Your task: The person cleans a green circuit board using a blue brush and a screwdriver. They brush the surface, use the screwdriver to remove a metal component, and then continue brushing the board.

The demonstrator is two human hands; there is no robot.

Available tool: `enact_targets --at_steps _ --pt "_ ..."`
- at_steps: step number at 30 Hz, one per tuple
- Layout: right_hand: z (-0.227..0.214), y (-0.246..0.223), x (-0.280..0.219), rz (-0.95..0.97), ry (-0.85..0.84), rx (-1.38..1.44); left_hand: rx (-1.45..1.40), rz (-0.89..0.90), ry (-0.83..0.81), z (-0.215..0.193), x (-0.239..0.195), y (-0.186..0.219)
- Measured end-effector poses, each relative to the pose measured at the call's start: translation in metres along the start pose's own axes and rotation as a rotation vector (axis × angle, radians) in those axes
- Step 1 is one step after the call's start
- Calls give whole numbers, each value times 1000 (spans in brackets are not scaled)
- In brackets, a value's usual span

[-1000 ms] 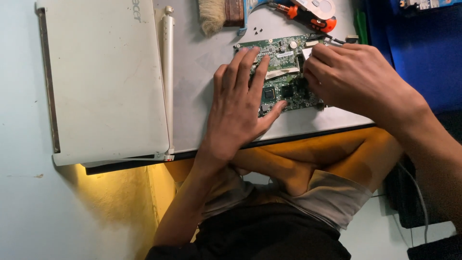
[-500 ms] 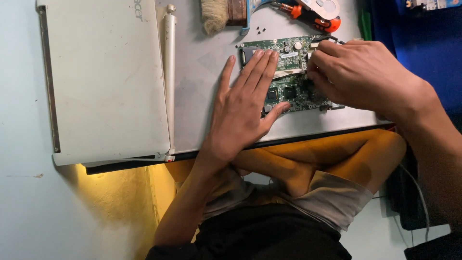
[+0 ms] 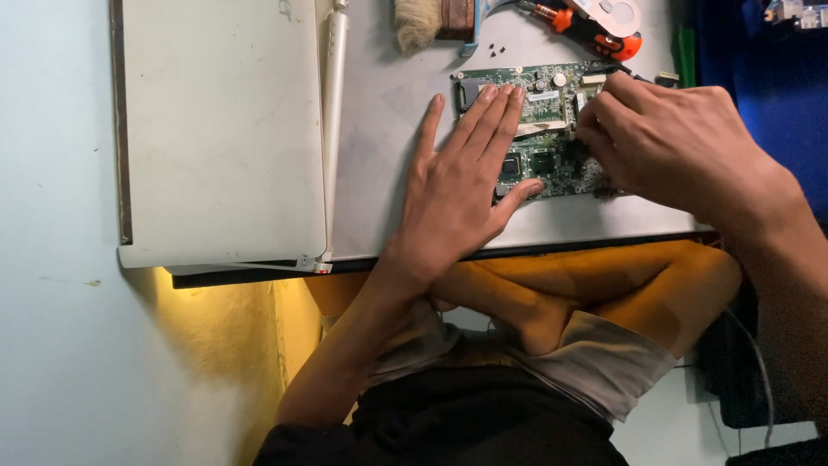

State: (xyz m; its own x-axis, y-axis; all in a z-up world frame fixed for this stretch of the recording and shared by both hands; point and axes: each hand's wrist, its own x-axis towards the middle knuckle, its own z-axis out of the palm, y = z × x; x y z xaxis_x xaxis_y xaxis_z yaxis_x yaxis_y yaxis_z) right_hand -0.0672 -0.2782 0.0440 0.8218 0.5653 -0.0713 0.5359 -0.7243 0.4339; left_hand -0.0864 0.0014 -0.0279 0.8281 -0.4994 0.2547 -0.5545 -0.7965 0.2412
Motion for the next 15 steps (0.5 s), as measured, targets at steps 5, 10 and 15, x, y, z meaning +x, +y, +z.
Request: enact_targets --at_steps 5,10,15 --pt "-20 -24 -8 -71 240 -416 21 -20 -16 1 1 4" --pt "-12 -14 -8 -88 212 -370 12 -25 -39 3 0 3" --pt "-10 -15 -8 -32 211 -314 17 -21 -25 3 2 5"
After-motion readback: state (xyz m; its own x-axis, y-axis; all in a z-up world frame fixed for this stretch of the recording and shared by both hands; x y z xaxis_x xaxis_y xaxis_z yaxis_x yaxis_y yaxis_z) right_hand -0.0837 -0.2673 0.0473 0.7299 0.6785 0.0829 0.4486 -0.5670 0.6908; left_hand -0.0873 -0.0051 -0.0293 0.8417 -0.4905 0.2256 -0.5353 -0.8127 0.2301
